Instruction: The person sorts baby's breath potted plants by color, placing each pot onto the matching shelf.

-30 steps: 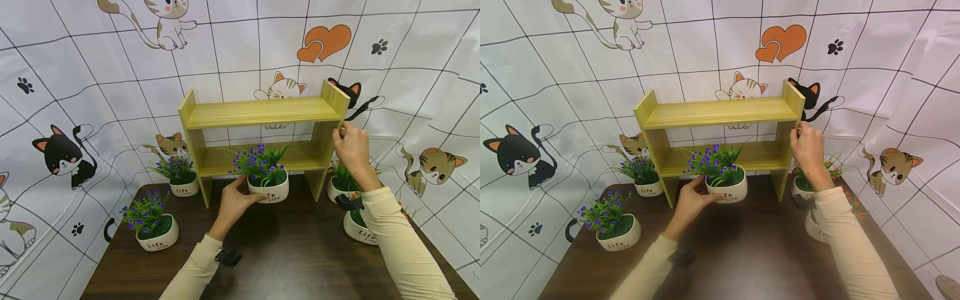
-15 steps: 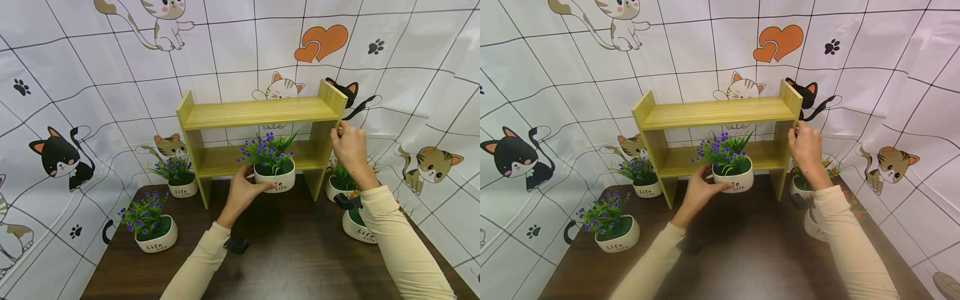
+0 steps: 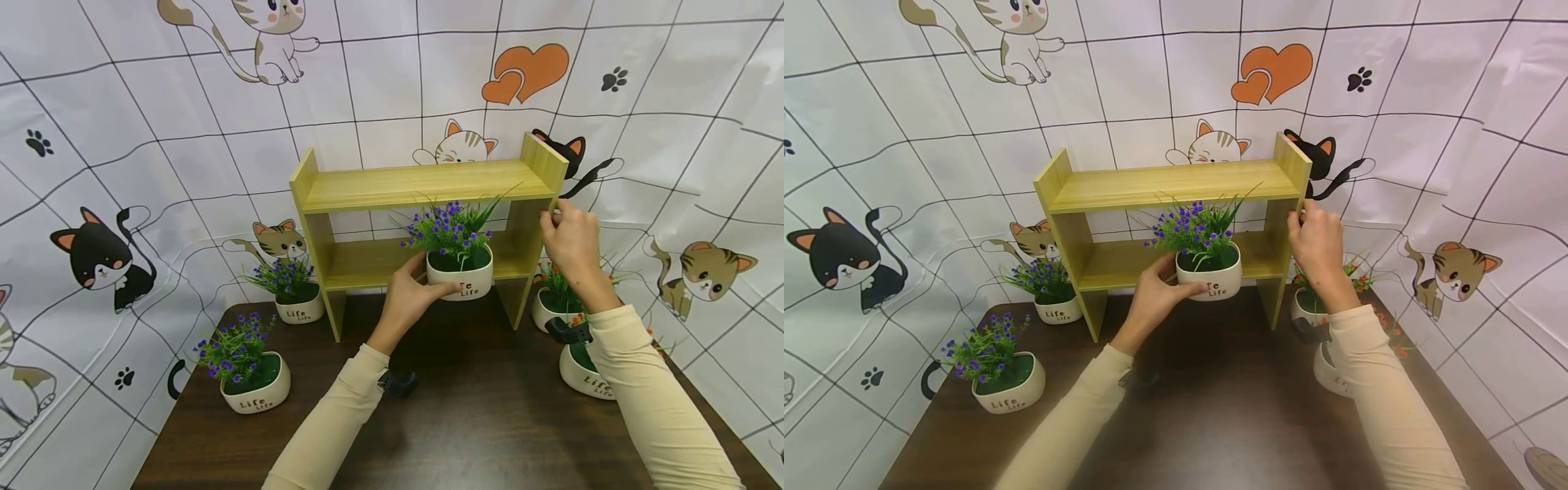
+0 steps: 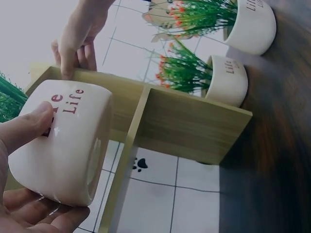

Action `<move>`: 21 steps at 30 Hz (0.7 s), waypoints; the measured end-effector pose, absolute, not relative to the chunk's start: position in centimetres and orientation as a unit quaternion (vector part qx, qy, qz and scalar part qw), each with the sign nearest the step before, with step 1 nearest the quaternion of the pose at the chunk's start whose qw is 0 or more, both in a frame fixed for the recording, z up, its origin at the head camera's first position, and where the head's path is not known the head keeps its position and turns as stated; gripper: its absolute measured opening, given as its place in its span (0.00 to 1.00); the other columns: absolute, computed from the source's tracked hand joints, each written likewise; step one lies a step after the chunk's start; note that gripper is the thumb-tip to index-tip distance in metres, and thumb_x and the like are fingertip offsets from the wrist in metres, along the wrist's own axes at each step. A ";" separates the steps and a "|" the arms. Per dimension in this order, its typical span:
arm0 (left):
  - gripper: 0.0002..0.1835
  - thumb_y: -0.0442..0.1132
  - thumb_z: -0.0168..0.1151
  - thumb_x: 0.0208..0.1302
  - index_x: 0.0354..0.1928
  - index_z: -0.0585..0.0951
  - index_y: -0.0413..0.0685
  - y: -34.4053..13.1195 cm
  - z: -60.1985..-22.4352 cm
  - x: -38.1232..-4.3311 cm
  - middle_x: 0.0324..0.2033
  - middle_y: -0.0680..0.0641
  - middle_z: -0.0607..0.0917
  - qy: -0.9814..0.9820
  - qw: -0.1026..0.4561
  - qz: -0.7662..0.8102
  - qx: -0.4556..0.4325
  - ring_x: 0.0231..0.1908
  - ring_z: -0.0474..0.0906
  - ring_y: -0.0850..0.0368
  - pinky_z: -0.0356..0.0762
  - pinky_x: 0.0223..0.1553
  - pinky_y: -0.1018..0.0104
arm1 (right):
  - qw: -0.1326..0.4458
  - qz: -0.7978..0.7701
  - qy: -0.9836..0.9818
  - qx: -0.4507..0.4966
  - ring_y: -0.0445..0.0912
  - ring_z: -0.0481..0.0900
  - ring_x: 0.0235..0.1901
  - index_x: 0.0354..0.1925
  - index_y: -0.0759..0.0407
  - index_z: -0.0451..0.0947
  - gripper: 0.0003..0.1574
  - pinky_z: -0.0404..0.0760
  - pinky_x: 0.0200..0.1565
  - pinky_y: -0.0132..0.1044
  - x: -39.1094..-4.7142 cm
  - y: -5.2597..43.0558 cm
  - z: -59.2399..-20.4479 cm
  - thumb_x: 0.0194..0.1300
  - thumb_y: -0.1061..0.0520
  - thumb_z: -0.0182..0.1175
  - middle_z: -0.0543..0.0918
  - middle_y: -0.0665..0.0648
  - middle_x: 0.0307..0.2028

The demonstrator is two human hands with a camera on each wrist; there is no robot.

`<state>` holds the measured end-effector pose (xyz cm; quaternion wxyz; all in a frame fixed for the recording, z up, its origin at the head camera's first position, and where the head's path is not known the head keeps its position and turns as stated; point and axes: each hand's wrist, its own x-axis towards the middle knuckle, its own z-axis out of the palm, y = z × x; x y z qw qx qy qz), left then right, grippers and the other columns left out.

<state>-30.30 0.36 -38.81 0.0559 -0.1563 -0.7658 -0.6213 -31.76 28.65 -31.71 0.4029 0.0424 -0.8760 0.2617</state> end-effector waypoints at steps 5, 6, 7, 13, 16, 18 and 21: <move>0.47 0.45 0.87 0.52 0.75 0.76 0.51 1.0 -38.8 -30.9 0.66 0.46 0.85 -0.765 0.059 -0.620 -0.164 0.63 0.85 0.46 0.87 0.58 0.51 | 0.405 0.256 -0.877 0.039 0.69 0.86 0.23 0.53 0.79 0.83 0.18 0.69 0.22 0.42 -31.8 28.5 -31.7 0.76 0.62 0.59 0.88 0.74 0.26; 0.47 0.45 0.87 0.52 0.75 0.76 0.51 1.1 -38.8 -31.0 0.66 0.46 0.85 -0.766 0.060 -0.619 -0.166 0.63 0.85 0.47 0.87 0.58 0.51 | 0.405 0.256 -0.877 0.039 0.69 0.86 0.24 0.53 0.79 0.83 0.18 0.70 0.23 0.44 -31.8 28.5 -31.7 0.76 0.63 0.58 0.88 0.74 0.26; 0.47 0.45 0.87 0.52 0.75 0.75 0.51 1.2 -38.7 -31.1 0.66 0.46 0.85 -0.766 0.060 -0.618 -0.166 0.63 0.85 0.47 0.87 0.58 0.52 | 0.406 0.256 -0.877 0.038 0.70 0.87 0.24 0.53 0.79 0.83 0.18 0.72 0.23 0.46 -31.8 28.5 -31.7 0.76 0.63 0.58 0.88 0.74 0.27; 0.48 0.47 0.88 0.51 0.75 0.76 0.52 2.2 -38.7 -31.7 0.66 0.47 0.85 -0.774 0.063 -0.613 -0.149 0.64 0.84 0.48 0.87 0.58 0.52 | 0.400 0.259 -0.879 0.033 0.71 0.87 0.28 0.54 0.79 0.82 0.19 0.78 0.28 0.57 -31.6 28.5 -31.6 0.77 0.62 0.58 0.88 0.74 0.30; 0.48 0.47 0.88 0.50 0.74 0.76 0.52 2.8 -38.7 -32.0 0.65 0.48 0.86 -0.773 0.064 -0.614 -0.148 0.63 0.85 0.49 0.87 0.58 0.53 | 0.397 0.259 -0.880 0.029 0.71 0.87 0.29 0.55 0.79 0.82 0.19 0.78 0.29 0.59 -31.6 28.5 -31.6 0.77 0.62 0.58 0.89 0.74 0.31; 0.47 0.47 0.88 0.50 0.73 0.77 0.52 3.2 -38.7 -32.2 0.64 0.48 0.87 -0.772 0.066 -0.614 -0.149 0.62 0.86 0.50 0.87 0.58 0.54 | 0.398 0.258 -0.880 0.030 0.71 0.87 0.27 0.54 0.79 0.82 0.19 0.76 0.26 0.54 -31.7 28.5 -31.6 0.77 0.62 0.58 0.89 0.74 0.30; 0.46 0.47 0.88 0.50 0.72 0.78 0.52 3.7 -38.7 -32.4 0.62 0.48 0.87 -0.774 0.069 -0.611 -0.151 0.60 0.87 0.51 0.88 0.56 0.56 | 0.398 0.257 -0.880 0.033 0.69 0.86 0.23 0.54 0.79 0.82 0.19 0.70 0.22 0.42 -31.7 28.5 -31.7 0.77 0.62 0.58 0.88 0.75 0.27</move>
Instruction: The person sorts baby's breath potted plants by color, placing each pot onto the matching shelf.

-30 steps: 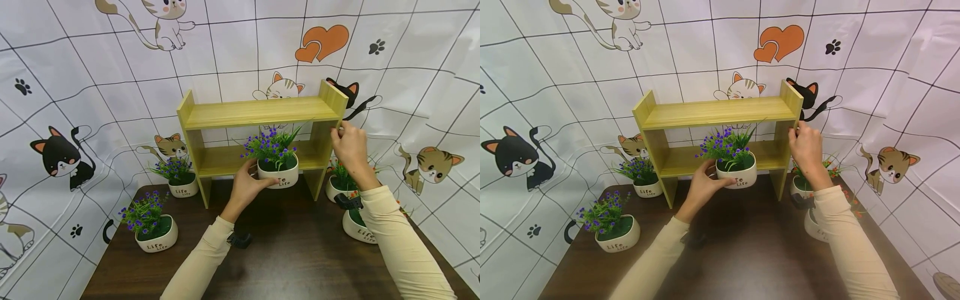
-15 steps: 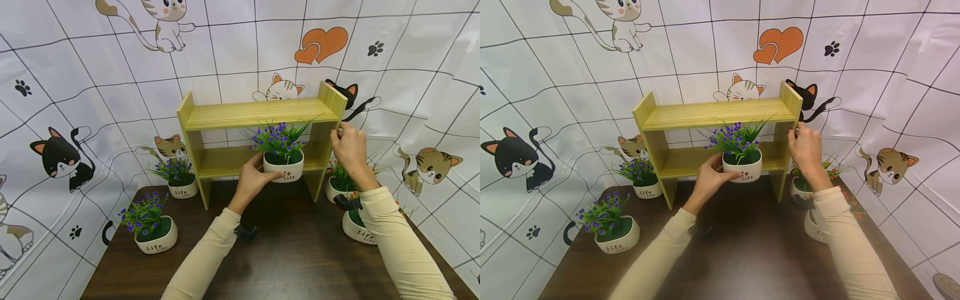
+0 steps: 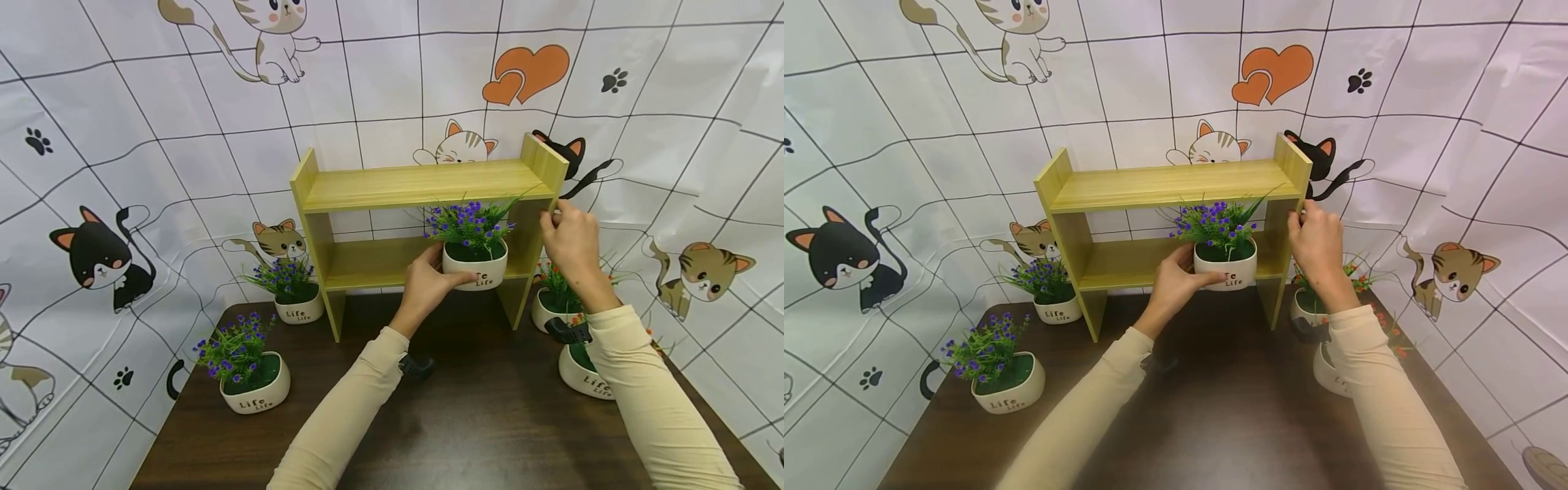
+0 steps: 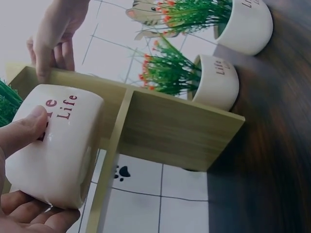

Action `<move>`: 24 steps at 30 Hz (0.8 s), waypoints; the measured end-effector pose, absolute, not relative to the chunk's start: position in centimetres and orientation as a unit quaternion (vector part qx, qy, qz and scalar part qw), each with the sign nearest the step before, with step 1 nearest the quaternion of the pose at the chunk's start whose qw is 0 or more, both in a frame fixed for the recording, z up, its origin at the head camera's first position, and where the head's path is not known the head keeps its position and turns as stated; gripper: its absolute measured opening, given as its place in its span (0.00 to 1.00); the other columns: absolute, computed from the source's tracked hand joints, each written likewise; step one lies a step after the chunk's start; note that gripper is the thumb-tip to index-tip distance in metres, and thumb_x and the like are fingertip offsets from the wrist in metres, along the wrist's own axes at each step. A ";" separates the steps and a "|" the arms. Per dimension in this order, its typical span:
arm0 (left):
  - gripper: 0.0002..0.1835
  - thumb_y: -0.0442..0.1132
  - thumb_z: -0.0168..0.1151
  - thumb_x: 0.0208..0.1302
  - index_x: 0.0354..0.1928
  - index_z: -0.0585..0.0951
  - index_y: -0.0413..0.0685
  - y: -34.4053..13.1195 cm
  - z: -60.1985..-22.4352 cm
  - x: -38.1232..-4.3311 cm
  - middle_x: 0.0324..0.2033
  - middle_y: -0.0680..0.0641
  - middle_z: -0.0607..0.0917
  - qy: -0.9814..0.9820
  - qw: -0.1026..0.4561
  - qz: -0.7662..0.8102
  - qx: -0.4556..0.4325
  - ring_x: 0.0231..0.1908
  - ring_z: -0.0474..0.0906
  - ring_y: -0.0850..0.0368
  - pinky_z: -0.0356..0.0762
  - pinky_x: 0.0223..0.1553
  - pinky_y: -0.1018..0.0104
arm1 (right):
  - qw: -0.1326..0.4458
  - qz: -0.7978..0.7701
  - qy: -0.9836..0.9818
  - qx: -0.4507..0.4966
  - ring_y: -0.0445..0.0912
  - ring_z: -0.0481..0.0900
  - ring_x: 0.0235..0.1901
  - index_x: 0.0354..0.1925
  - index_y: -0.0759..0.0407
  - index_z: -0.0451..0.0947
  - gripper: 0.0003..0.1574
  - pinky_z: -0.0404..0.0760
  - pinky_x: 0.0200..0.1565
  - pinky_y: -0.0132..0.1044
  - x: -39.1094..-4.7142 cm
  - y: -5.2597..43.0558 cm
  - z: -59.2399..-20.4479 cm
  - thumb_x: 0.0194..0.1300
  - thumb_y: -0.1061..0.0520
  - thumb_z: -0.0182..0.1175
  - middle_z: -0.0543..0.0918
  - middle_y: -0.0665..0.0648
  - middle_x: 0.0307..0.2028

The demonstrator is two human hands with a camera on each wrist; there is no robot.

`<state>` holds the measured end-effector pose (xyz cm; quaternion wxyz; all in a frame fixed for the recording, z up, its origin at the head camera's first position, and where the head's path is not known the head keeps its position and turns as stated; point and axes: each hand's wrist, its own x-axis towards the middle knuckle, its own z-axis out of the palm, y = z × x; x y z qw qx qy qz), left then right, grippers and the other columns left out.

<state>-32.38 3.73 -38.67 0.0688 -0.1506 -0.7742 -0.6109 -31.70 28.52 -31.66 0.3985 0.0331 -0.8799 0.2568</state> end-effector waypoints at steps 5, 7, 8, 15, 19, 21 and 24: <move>0.47 0.48 0.87 0.51 0.74 0.77 0.52 4.6 -38.9 -32.8 0.62 0.49 0.88 -0.781 0.067 -0.603 -0.145 0.59 0.87 0.52 0.89 0.55 0.56 | 0.397 0.257 -0.881 0.033 0.67 0.85 0.21 0.54 0.80 0.82 0.19 0.63 0.22 0.31 -31.7 28.6 -31.8 0.77 0.62 0.58 0.88 0.74 0.26; 0.47 0.48 0.87 0.52 0.74 0.77 0.52 4.9 -39.0 -33.0 0.61 0.49 0.88 -0.782 0.067 -0.603 -0.143 0.58 0.87 0.52 0.89 0.55 0.55 | 0.396 0.257 -0.881 0.034 0.67 0.85 0.20 0.54 0.80 0.82 0.20 0.62 0.21 0.29 -31.7 28.6 -31.8 0.77 0.62 0.58 0.87 0.75 0.25; 0.46 0.49 0.87 0.52 0.74 0.77 0.52 5.1 -39.0 -33.1 0.61 0.49 0.88 -0.782 0.068 -0.604 -0.142 0.58 0.87 0.53 0.89 0.54 0.55 | 0.396 0.256 -0.881 0.034 0.66 0.85 0.20 0.54 0.80 0.82 0.20 0.61 0.20 0.28 -31.7 28.6 -31.8 0.77 0.62 0.58 0.87 0.75 0.25; 0.44 0.51 0.86 0.53 0.72 0.79 0.51 5.9 -38.8 -34.1 0.58 0.48 0.90 -0.792 0.073 -0.592 -0.133 0.55 0.88 0.53 0.89 0.52 0.54 | 0.400 0.254 -0.880 0.036 0.66 0.84 0.19 0.54 0.80 0.82 0.19 0.65 0.22 0.35 -31.8 28.6 -31.8 0.77 0.63 0.58 0.87 0.75 0.25; 0.45 0.52 0.86 0.52 0.73 0.79 0.52 6.3 -38.6 -34.5 0.59 0.49 0.89 -0.799 0.073 -0.585 -0.118 0.55 0.88 0.53 0.89 0.52 0.54 | 0.401 0.254 -0.879 0.038 0.66 0.84 0.19 0.54 0.80 0.82 0.19 0.65 0.22 0.35 -31.8 28.6 -31.8 0.77 0.63 0.58 0.87 0.74 0.25; 0.46 0.51 0.86 0.52 0.74 0.78 0.52 6.5 -38.5 -34.7 0.60 0.49 0.89 -0.799 0.072 -0.585 -0.115 0.55 0.88 0.53 0.89 0.52 0.54 | 0.402 0.254 -0.879 0.039 0.66 0.84 0.19 0.54 0.80 0.82 0.19 0.64 0.22 0.35 -31.8 28.6 -31.8 0.77 0.63 0.57 0.87 0.74 0.25; 0.46 0.50 0.86 0.52 0.74 0.77 0.51 6.8 -38.2 -35.0 0.61 0.48 0.89 -0.796 0.072 -0.589 -0.120 0.56 0.88 0.52 0.89 0.53 0.54 | 0.406 0.255 -0.877 0.038 0.67 0.84 0.21 0.53 0.79 0.82 0.19 0.69 0.22 0.40 -31.8 28.5 -31.8 0.76 0.63 0.57 0.88 0.74 0.26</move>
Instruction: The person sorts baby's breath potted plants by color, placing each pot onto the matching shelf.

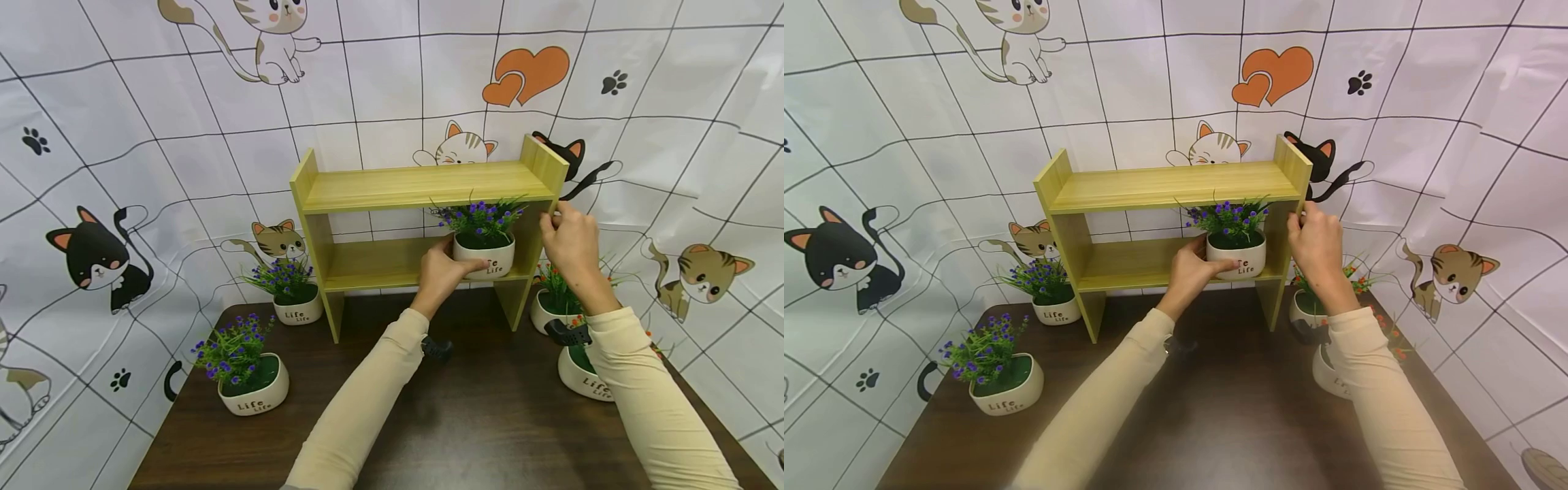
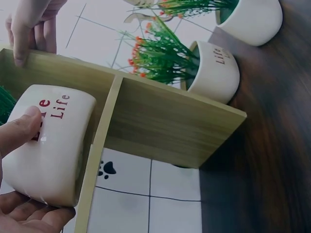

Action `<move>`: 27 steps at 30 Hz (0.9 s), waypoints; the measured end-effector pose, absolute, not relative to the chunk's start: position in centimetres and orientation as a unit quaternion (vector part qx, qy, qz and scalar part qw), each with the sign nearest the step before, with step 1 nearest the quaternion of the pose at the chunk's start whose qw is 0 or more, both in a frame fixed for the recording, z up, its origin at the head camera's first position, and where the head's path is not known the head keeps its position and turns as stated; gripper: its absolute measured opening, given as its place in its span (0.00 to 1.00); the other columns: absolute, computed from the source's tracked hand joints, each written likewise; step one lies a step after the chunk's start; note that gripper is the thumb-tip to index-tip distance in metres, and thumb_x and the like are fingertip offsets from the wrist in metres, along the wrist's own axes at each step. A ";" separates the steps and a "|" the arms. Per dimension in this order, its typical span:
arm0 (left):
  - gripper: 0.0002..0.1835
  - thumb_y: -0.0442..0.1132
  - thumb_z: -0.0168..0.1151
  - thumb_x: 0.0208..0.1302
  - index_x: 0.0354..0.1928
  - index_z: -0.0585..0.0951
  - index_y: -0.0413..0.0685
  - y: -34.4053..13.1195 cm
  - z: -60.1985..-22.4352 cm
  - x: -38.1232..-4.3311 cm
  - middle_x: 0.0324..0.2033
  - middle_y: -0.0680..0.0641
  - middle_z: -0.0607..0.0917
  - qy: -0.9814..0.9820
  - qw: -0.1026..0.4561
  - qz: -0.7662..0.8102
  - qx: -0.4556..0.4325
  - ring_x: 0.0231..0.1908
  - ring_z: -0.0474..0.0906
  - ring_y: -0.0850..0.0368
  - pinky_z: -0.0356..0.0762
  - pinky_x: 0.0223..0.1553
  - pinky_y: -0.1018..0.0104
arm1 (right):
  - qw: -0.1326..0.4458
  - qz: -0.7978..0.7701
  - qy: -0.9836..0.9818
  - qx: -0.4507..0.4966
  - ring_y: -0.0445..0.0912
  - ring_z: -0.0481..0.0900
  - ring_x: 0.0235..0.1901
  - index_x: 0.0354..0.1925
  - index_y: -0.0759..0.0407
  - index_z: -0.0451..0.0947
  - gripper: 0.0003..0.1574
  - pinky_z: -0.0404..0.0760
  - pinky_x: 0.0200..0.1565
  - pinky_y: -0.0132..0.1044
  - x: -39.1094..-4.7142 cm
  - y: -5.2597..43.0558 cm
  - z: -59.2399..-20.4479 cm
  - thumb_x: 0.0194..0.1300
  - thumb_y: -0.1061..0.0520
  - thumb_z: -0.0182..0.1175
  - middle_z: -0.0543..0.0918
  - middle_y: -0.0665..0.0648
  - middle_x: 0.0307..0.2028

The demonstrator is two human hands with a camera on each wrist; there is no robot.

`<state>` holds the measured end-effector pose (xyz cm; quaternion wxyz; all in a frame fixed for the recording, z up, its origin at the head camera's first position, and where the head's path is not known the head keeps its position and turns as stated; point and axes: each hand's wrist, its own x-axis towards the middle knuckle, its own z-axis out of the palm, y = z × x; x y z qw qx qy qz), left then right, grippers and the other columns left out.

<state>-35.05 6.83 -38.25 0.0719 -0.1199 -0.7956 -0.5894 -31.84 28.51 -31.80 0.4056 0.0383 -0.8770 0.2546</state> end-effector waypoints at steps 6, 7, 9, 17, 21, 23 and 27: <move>0.46 0.48 0.86 0.54 0.74 0.76 0.50 7.6 -38.0 -35.6 0.62 0.47 0.88 -0.791 0.073 -0.594 -0.132 0.59 0.87 0.51 0.87 0.57 0.54 | 0.410 0.259 -0.874 0.038 0.73 0.87 0.31 0.53 0.79 0.82 0.18 0.81 0.33 0.64 -31.8 28.4 -31.9 0.75 0.64 0.57 0.89 0.75 0.32; 0.46 0.48 0.85 0.54 0.74 0.76 0.49 7.7 -38.0 -35.7 0.62 0.46 0.88 -0.790 0.073 -0.595 -0.132 0.59 0.86 0.51 0.87 0.58 0.54 | 0.408 0.259 -0.874 0.039 0.73 0.88 0.30 0.53 0.79 0.82 0.18 0.81 0.33 0.64 -31.8 28.4 -31.9 0.76 0.64 0.57 0.89 0.74 0.32; 0.46 0.47 0.85 0.54 0.75 0.75 0.49 7.9 -38.0 -35.9 0.63 0.46 0.87 -0.788 0.071 -0.597 -0.132 0.60 0.86 0.50 0.86 0.59 0.54 | 0.407 0.259 -0.875 0.040 0.72 0.88 0.31 0.53 0.79 0.82 0.18 0.82 0.32 0.63 -31.8 28.4 -31.9 0.76 0.64 0.57 0.89 0.75 0.33; 0.47 0.47 0.84 0.56 0.77 0.73 0.49 8.7 -38.2 -36.5 0.66 0.46 0.84 -0.786 0.056 -0.598 -0.145 0.63 0.84 0.49 0.84 0.62 0.53 | 0.411 0.257 -0.874 0.040 0.71 0.87 0.27 0.52 0.80 0.82 0.17 0.80 0.28 0.58 -31.9 28.6 -31.9 0.75 0.65 0.57 0.89 0.75 0.32; 0.48 0.48 0.84 0.58 0.78 0.71 0.49 9.0 -38.5 -36.8 0.68 0.46 0.83 -0.789 0.049 -0.593 -0.153 0.64 0.83 0.49 0.84 0.63 0.53 | 0.414 0.253 -0.874 0.040 0.70 0.86 0.24 0.50 0.80 0.82 0.16 0.75 0.27 0.52 -32.0 28.6 -31.9 0.75 0.65 0.58 0.89 0.74 0.30; 0.48 0.49 0.83 0.58 0.79 0.70 0.50 9.2 -38.7 -36.9 0.68 0.46 0.82 -0.796 0.043 -0.583 -0.156 0.64 0.83 0.49 0.84 0.62 0.53 | 0.413 0.252 -0.874 0.040 0.70 0.86 0.24 0.50 0.80 0.82 0.16 0.73 0.26 0.48 -32.0 28.6 -32.0 0.74 0.65 0.58 0.89 0.74 0.30; 0.49 0.51 0.82 0.59 0.80 0.69 0.52 9.3 -38.8 -37.0 0.68 0.47 0.82 -0.805 0.032 -0.568 -0.167 0.63 0.83 0.50 0.84 0.62 0.53 | 0.413 0.254 -0.874 0.040 0.67 0.85 0.21 0.48 0.79 0.83 0.15 0.65 0.23 0.30 -31.9 28.7 -32.0 0.74 0.66 0.57 0.89 0.74 0.29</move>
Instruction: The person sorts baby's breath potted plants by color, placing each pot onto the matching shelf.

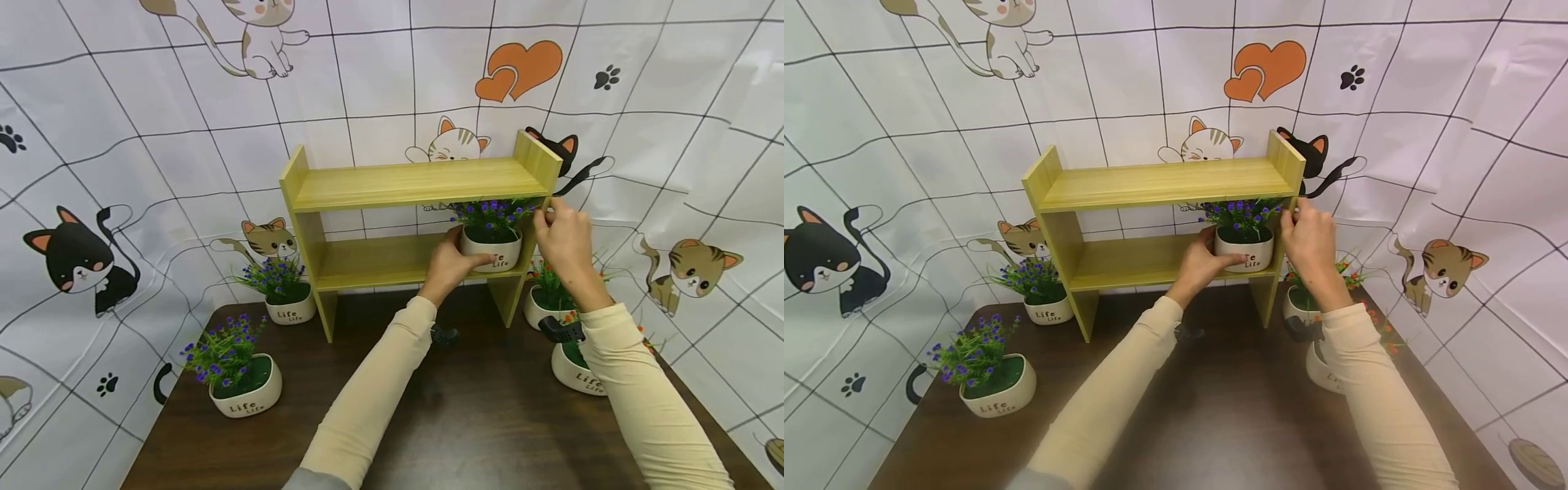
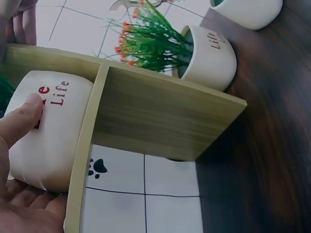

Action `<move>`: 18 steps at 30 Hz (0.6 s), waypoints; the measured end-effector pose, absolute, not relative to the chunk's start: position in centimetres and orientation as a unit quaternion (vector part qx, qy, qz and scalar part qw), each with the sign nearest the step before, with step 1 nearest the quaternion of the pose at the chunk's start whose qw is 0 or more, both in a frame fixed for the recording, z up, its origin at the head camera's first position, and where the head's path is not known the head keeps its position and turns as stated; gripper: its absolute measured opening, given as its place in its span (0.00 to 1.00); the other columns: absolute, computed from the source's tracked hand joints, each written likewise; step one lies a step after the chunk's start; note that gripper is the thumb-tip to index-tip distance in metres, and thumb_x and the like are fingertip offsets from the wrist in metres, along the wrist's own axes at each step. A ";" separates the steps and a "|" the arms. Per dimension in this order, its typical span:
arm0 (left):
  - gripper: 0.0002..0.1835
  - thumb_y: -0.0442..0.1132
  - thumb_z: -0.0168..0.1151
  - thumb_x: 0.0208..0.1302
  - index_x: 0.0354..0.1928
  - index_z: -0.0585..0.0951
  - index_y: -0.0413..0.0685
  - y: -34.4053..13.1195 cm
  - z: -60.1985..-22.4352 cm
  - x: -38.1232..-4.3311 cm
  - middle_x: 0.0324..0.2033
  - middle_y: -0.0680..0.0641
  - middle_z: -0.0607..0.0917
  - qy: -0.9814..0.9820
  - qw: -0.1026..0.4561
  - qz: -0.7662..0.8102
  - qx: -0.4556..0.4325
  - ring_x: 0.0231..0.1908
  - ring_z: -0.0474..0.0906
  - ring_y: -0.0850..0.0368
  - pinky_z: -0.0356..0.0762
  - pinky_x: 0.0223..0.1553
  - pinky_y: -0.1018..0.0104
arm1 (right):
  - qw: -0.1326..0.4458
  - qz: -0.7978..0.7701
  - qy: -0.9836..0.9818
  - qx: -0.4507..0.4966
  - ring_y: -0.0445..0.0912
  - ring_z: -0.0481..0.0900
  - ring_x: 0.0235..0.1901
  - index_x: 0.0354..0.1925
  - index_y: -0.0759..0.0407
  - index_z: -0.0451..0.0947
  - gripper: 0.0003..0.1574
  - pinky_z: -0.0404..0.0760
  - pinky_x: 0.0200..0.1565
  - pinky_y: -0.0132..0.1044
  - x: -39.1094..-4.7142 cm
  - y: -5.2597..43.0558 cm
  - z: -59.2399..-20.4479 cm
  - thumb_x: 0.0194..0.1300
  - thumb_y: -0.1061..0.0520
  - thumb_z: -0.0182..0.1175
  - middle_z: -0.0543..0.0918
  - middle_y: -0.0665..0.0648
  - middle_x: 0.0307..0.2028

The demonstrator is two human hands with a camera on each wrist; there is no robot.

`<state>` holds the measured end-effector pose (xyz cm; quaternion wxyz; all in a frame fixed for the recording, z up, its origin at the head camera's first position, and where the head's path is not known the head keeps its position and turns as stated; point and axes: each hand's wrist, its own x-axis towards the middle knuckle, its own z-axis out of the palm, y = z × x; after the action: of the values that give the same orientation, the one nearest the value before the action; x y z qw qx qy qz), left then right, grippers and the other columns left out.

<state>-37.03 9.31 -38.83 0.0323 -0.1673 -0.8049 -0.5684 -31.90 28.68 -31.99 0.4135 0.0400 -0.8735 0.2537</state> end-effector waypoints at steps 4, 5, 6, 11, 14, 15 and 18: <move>0.49 0.51 0.81 0.61 0.80 0.67 0.51 9.2 -38.8 -36.9 0.68 0.46 0.81 -0.807 0.026 -0.565 -0.173 0.63 0.83 0.49 0.84 0.62 0.52 | 0.417 0.255 -0.871 0.044 0.64 0.84 0.19 0.47 0.79 0.83 0.15 0.59 0.22 0.23 -31.9 28.7 -32.0 0.73 0.66 0.57 0.89 0.73 0.27; 0.49 0.51 0.81 0.61 0.81 0.67 0.51 9.2 -38.8 -36.9 0.68 0.46 0.81 -0.807 0.025 -0.564 -0.173 0.63 0.83 0.49 0.84 0.62 0.52 | 0.419 0.254 -0.871 0.045 0.64 0.84 0.19 0.47 0.79 0.83 0.15 0.62 0.22 0.25 -31.9 28.7 -32.0 0.73 0.66 0.57 0.88 0.73 0.26; 0.49 0.51 0.81 0.61 0.81 0.67 0.52 9.2 -38.7 -36.9 0.69 0.46 0.81 -0.808 0.023 -0.563 -0.172 0.63 0.82 0.49 0.84 0.62 0.52 | 0.419 0.253 -0.871 0.045 0.65 0.84 0.19 0.47 0.79 0.83 0.15 0.64 0.22 0.29 -31.9 28.7 -32.0 0.73 0.66 0.57 0.88 0.73 0.26; 0.50 0.52 0.81 0.61 0.81 0.66 0.52 9.2 -38.7 -36.8 0.70 0.46 0.80 -0.810 0.019 -0.561 -0.173 0.65 0.82 0.48 0.83 0.63 0.51 | 0.423 0.252 -0.869 0.043 0.67 0.84 0.20 0.46 0.79 0.83 0.14 0.71 0.25 0.46 -31.8 28.6 -32.1 0.73 0.66 0.57 0.88 0.73 0.25; 0.50 0.51 0.80 0.62 0.82 0.65 0.51 9.2 -38.6 -36.7 0.69 0.45 0.80 -0.809 0.017 -0.560 -0.176 0.64 0.82 0.48 0.83 0.63 0.51 | 0.422 0.252 -0.870 0.041 0.67 0.84 0.21 0.46 0.78 0.83 0.15 0.71 0.25 0.47 -31.8 28.6 -32.0 0.73 0.66 0.57 0.88 0.73 0.25; 0.50 0.51 0.80 0.61 0.82 0.65 0.51 9.2 -38.5 -36.7 0.69 0.45 0.80 -0.810 0.017 -0.559 -0.177 0.64 0.82 0.48 0.83 0.63 0.51 | 0.422 0.252 -0.870 0.042 0.67 0.84 0.20 0.47 0.79 0.83 0.15 0.71 0.25 0.46 -31.8 28.6 -32.0 0.73 0.66 0.57 0.88 0.73 0.25; 0.54 0.52 0.81 0.60 0.83 0.62 0.51 9.4 -38.3 -36.6 0.70 0.44 0.78 -0.813 0.017 -0.555 -0.179 0.64 0.81 0.47 0.83 0.63 0.51 | 0.422 0.250 -0.871 0.042 0.63 0.82 0.18 0.47 0.79 0.83 0.15 0.68 0.24 0.40 -31.8 28.6 -31.9 0.73 0.66 0.57 0.88 0.73 0.24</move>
<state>-36.55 9.36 -38.32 0.0172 -0.1786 -0.8126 -0.5545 -31.78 28.65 -31.93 0.4217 0.0423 -0.8706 0.2498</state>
